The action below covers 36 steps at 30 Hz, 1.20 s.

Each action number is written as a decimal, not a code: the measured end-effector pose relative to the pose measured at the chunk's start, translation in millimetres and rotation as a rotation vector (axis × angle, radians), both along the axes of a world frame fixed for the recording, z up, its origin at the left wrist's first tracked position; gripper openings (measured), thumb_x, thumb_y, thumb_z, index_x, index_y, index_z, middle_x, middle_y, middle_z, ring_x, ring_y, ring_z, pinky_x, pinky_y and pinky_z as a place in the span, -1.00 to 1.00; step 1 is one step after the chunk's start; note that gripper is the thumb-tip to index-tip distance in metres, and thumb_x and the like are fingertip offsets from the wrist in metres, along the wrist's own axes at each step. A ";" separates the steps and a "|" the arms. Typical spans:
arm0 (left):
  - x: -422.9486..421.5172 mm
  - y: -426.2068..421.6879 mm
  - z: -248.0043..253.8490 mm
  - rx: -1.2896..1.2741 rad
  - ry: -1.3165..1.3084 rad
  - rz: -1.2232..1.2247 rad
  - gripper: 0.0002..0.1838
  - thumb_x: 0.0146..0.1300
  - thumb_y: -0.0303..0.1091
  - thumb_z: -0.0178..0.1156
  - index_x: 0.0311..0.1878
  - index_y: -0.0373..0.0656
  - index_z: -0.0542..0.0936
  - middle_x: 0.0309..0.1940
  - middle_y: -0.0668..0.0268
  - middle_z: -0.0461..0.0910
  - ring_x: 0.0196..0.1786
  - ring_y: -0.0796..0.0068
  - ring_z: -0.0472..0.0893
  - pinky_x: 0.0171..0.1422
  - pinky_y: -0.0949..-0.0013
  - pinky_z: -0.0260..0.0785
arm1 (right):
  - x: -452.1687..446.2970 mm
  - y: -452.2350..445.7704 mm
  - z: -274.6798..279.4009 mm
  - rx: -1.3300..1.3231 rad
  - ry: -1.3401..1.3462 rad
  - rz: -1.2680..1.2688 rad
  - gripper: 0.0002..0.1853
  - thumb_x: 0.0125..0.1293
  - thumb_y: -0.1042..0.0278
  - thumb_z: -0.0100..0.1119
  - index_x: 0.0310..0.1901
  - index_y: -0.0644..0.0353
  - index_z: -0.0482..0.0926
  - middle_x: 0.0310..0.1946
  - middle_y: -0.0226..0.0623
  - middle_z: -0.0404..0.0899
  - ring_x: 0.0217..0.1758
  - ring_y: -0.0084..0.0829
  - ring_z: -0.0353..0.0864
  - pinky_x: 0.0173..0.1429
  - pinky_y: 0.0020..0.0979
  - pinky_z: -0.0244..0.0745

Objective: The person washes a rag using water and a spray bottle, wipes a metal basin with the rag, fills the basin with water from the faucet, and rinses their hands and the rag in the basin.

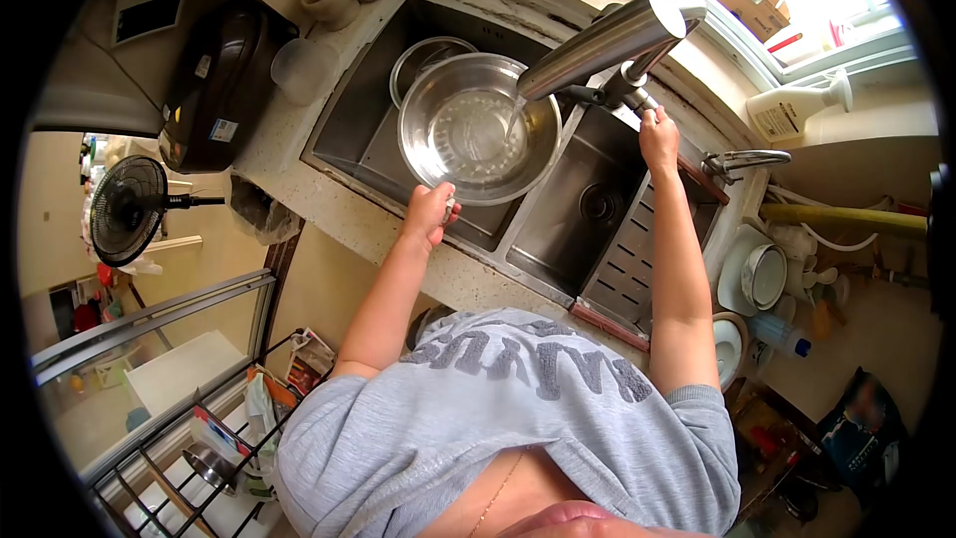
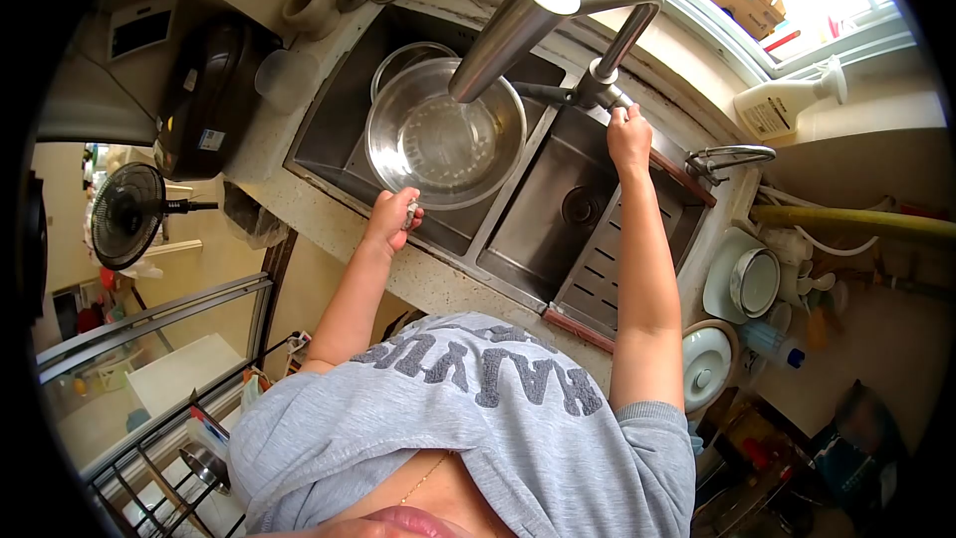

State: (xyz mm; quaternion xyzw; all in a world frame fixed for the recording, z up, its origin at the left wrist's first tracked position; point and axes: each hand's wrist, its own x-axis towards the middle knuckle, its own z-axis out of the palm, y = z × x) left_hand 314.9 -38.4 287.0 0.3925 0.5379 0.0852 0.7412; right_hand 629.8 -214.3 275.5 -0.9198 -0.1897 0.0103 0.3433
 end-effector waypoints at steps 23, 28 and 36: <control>-3.9 -13.7 -1.9 -0.049 0.037 -0.089 -0.83 0.03 -0.37 0.11 -0.46 -0.15 0.30 -0.63 0.37 0.36 -0.62 0.60 0.43 -0.64 0.54 0.26 | -30.6 -16.9 -23.7 0.173 0.540 -0.088 -0.30 0.15 -0.16 -0.02 0.05 0.40 0.26 -0.22 -0.04 0.49 -0.19 -0.33 0.46 -0.11 -0.42 0.31; -7.1 -19.3 -4.1 -0.084 -0.010 -0.163 -0.84 0.01 -0.37 0.13 -0.49 -0.15 0.34 -0.62 0.38 0.37 -0.64 0.62 0.41 -0.65 0.55 0.23 | -131.7 -13.1 24.9 0.396 1.137 0.047 -0.39 0.13 -0.10 0.03 0.06 0.21 0.25 -0.12 -0.26 0.42 -0.21 -0.40 0.49 -0.19 -0.37 0.42; -2.2 -15.2 -15.9 -0.159 -0.021 -0.336 -0.81 0.01 -0.34 0.18 -0.54 -0.09 0.34 -0.68 0.42 0.36 -0.69 0.65 0.39 -0.70 0.59 0.18 | -168.9 -20.3 21.8 0.398 1.170 0.077 -0.58 0.11 0.38 -0.13 0.06 0.17 0.24 -0.13 -0.26 0.42 -0.25 -0.41 0.50 -0.25 -0.39 0.48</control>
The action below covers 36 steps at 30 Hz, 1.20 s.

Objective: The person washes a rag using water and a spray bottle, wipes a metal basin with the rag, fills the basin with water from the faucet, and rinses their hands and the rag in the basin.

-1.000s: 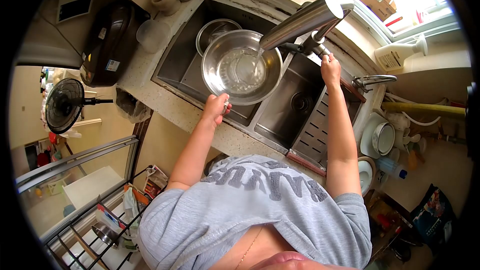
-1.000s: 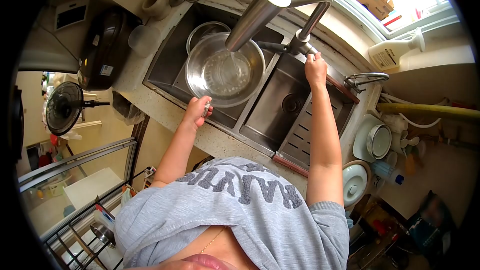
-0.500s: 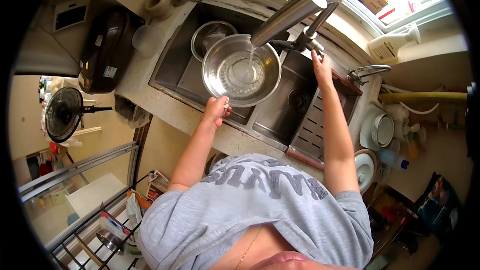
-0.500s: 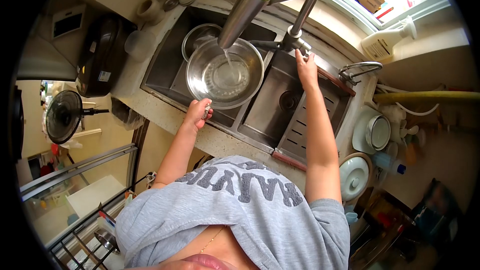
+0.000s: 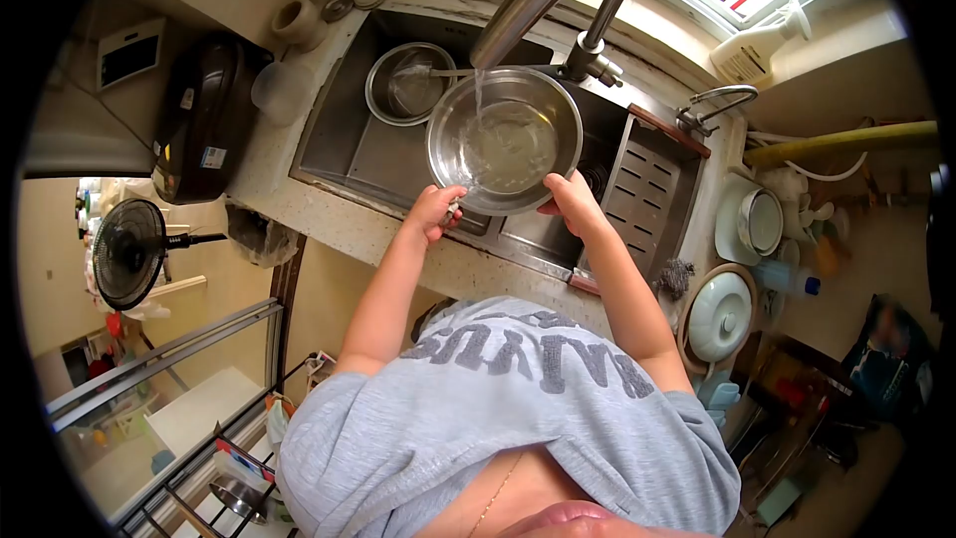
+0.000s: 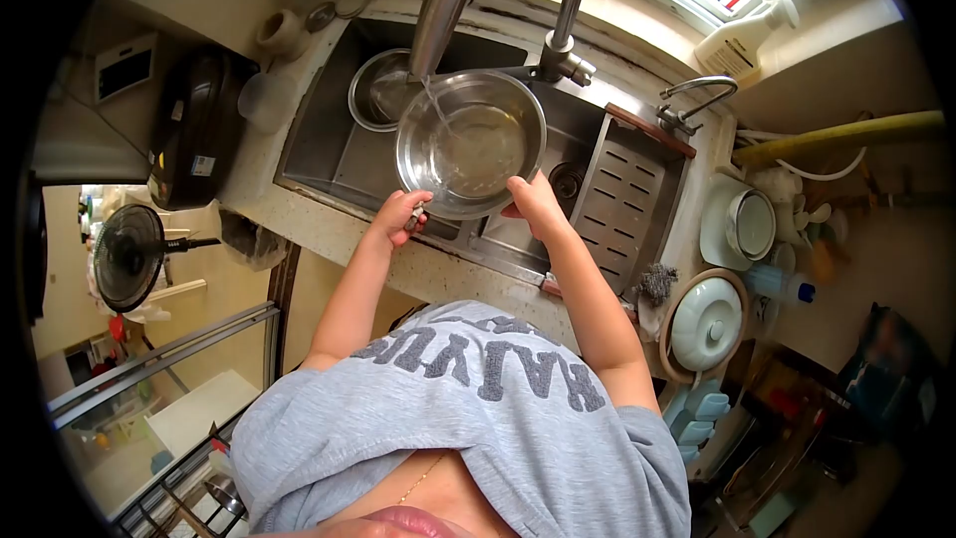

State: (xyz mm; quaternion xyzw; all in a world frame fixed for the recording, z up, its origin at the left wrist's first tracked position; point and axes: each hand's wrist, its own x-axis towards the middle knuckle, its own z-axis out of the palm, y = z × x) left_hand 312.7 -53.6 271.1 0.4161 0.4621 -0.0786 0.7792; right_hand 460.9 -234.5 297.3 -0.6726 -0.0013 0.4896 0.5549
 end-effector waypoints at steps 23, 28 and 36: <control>3.1 7.0 -31.3 0.096 0.070 -0.051 -0.83 0.04 -0.33 0.16 -0.50 -0.07 0.35 -0.71 0.43 0.36 -0.71 0.62 0.39 -0.73 0.58 0.20 | -21.6 -18.9 -27.6 0.224 0.020 -0.245 -0.46 0.13 -0.02 0.10 0.03 0.15 0.29 -0.21 -0.31 0.48 -0.27 -0.53 0.49 -0.30 -0.49 0.47; 1.7 10.3 -36.7 0.073 0.065 -0.063 -0.84 0.05 -0.32 0.15 -0.52 -0.09 0.38 -0.72 0.42 0.36 -0.72 0.61 0.39 -0.74 0.58 0.20 | -34.0 -22.1 -37.1 0.199 0.015 -0.250 -0.53 0.14 0.05 0.09 0.02 0.13 0.33 -0.22 -0.40 0.48 -0.35 -0.57 0.49 -0.29 -0.49 0.43; 1.4 3.9 -28.5 0.125 0.049 -0.068 -0.83 0.05 -0.31 0.16 -0.50 -0.10 0.38 -0.73 0.40 0.37 -0.70 0.57 0.43 -0.73 0.56 0.23 | -42.4 -26.0 -33.8 0.144 0.039 -0.222 -0.41 0.16 -0.05 0.04 0.04 0.31 0.32 -0.13 -0.26 0.47 -0.27 -0.49 0.54 -0.24 -0.51 0.40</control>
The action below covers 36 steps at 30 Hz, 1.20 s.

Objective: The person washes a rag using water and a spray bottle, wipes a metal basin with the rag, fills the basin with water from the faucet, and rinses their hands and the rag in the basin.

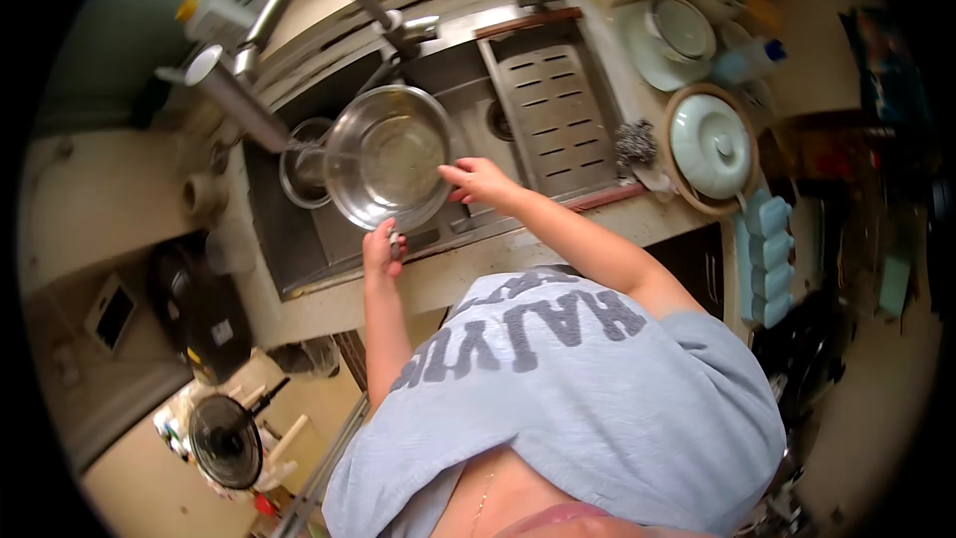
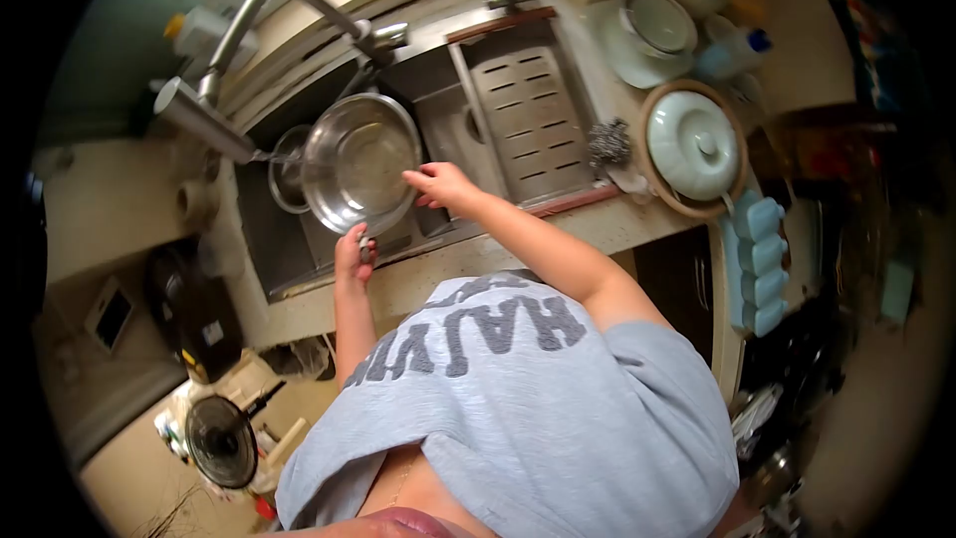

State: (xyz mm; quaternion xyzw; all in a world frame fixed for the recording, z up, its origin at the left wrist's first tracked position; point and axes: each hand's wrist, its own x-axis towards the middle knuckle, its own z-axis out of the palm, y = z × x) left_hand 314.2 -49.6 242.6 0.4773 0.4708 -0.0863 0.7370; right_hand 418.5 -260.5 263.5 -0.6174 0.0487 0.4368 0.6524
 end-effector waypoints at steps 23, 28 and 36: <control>0.4 -8.7 14.5 0.087 -0.028 -0.033 -0.81 0.05 -0.30 0.11 -0.52 -0.21 0.41 -0.69 0.35 0.40 -0.67 0.57 0.45 -0.69 0.52 0.27 | 5.1 0.6 3.4 -0.135 -0.063 0.092 -0.55 0.17 -0.07 0.02 -0.31 0.25 0.49 -0.40 -0.34 0.51 -0.42 -0.56 0.50 -0.39 -0.55 0.32; 1.3 -10.7 13.2 0.114 -0.007 -0.004 -0.81 0.05 -0.31 0.10 -0.53 -0.22 0.41 -0.69 0.33 0.41 -0.66 0.56 0.45 -0.68 0.51 0.27 | 18.7 -0.5 12.5 -0.148 -0.153 -0.018 -0.47 0.14 -0.06 0.08 -0.14 0.33 0.44 -0.38 -0.34 0.51 -0.42 -0.58 0.49 -0.39 -0.54 0.34; 1.5 -15.9 18.6 0.123 -0.041 0.035 -0.80 0.05 -0.31 0.09 -0.52 -0.25 0.41 -0.66 0.31 0.42 -0.65 0.55 0.45 -0.68 0.51 0.24 | 162.5 41.8 14.8 -0.632 -0.895 -0.260 -0.15 -0.03 -0.20 0.15 0.12 0.38 0.23 -0.06 0.07 0.42 0.02 -0.11 0.42 0.07 -0.29 0.30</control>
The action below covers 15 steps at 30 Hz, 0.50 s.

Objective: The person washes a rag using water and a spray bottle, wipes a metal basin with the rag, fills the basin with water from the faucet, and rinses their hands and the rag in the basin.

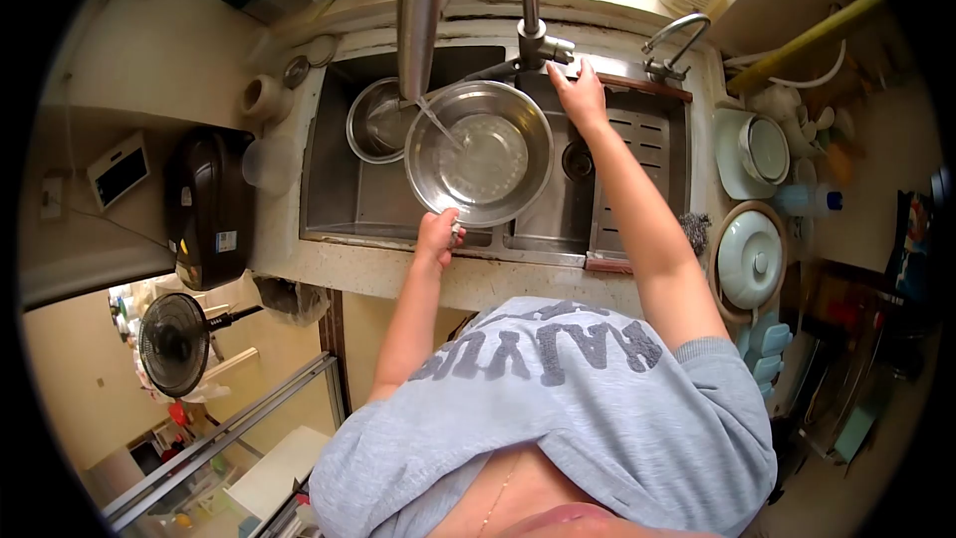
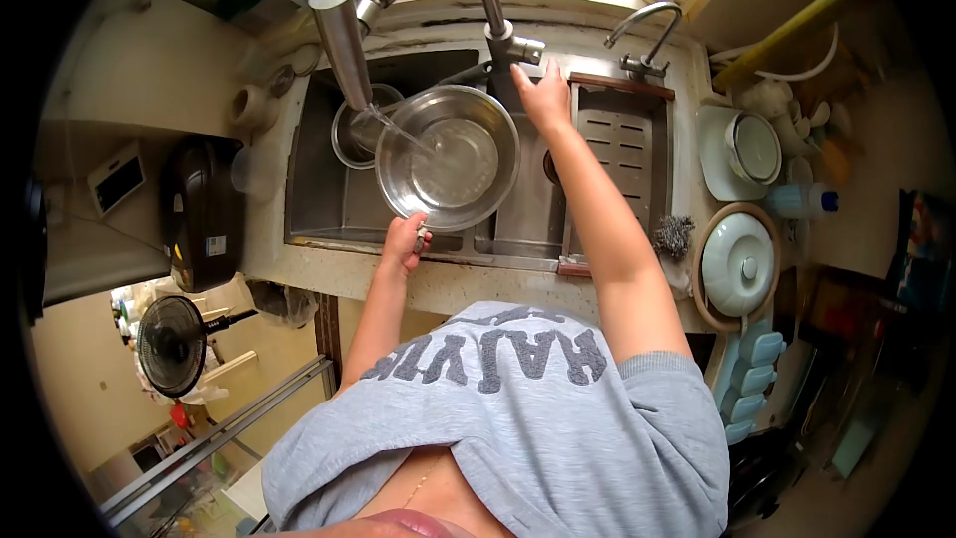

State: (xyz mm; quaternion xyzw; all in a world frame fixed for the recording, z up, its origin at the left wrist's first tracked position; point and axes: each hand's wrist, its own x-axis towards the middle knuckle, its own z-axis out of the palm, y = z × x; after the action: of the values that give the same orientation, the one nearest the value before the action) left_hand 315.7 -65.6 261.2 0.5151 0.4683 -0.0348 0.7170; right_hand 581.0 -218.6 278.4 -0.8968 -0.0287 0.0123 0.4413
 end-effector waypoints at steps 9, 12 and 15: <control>-2.7 3.2 -3.6 -0.043 -0.001 0.012 -0.84 0.06 -0.32 0.08 -0.44 -0.23 0.41 -0.61 0.34 0.41 -0.62 0.58 0.43 -0.64 0.52 0.24 | 44.7 18.9 -14.5 0.004 -0.038 0.032 -0.61 0.04 0.29 -0.06 -0.04 0.13 0.49 -0.33 -0.03 0.54 -0.22 -0.15 0.54 -0.11 -0.31 0.41; -2.7 2.5 -4.4 -0.053 -0.003 0.022 -0.83 0.06 -0.32 0.06 -0.45 -0.24 0.41 -0.59 0.32 0.42 -0.60 0.57 0.44 -0.62 0.50 0.24 | 47.1 16.5 -18.4 0.048 -0.025 0.063 -0.59 0.04 0.31 -0.07 -0.03 0.13 0.48 -0.37 0.00 0.53 -0.27 -0.14 0.54 -0.15 -0.31 0.40; -0.7 1.9 0.3 -0.063 -0.016 0.035 -0.83 0.06 -0.32 0.07 -0.45 -0.23 0.41 -0.59 0.33 0.42 -0.61 0.57 0.44 -0.62 0.50 0.24 | 47.8 16.7 -15.6 0.067 -0.024 0.073 -0.58 0.04 0.32 -0.08 -0.01 0.15 0.46 -0.39 0.01 0.53 -0.30 -0.15 0.55 -0.17 -0.32 0.40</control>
State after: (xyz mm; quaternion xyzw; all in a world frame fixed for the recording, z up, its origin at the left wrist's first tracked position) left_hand 315.0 -63.7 261.5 0.4840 0.4704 -0.0328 0.7372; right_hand 628.8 -202.0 262.8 -0.8801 -0.0670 0.0164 0.4698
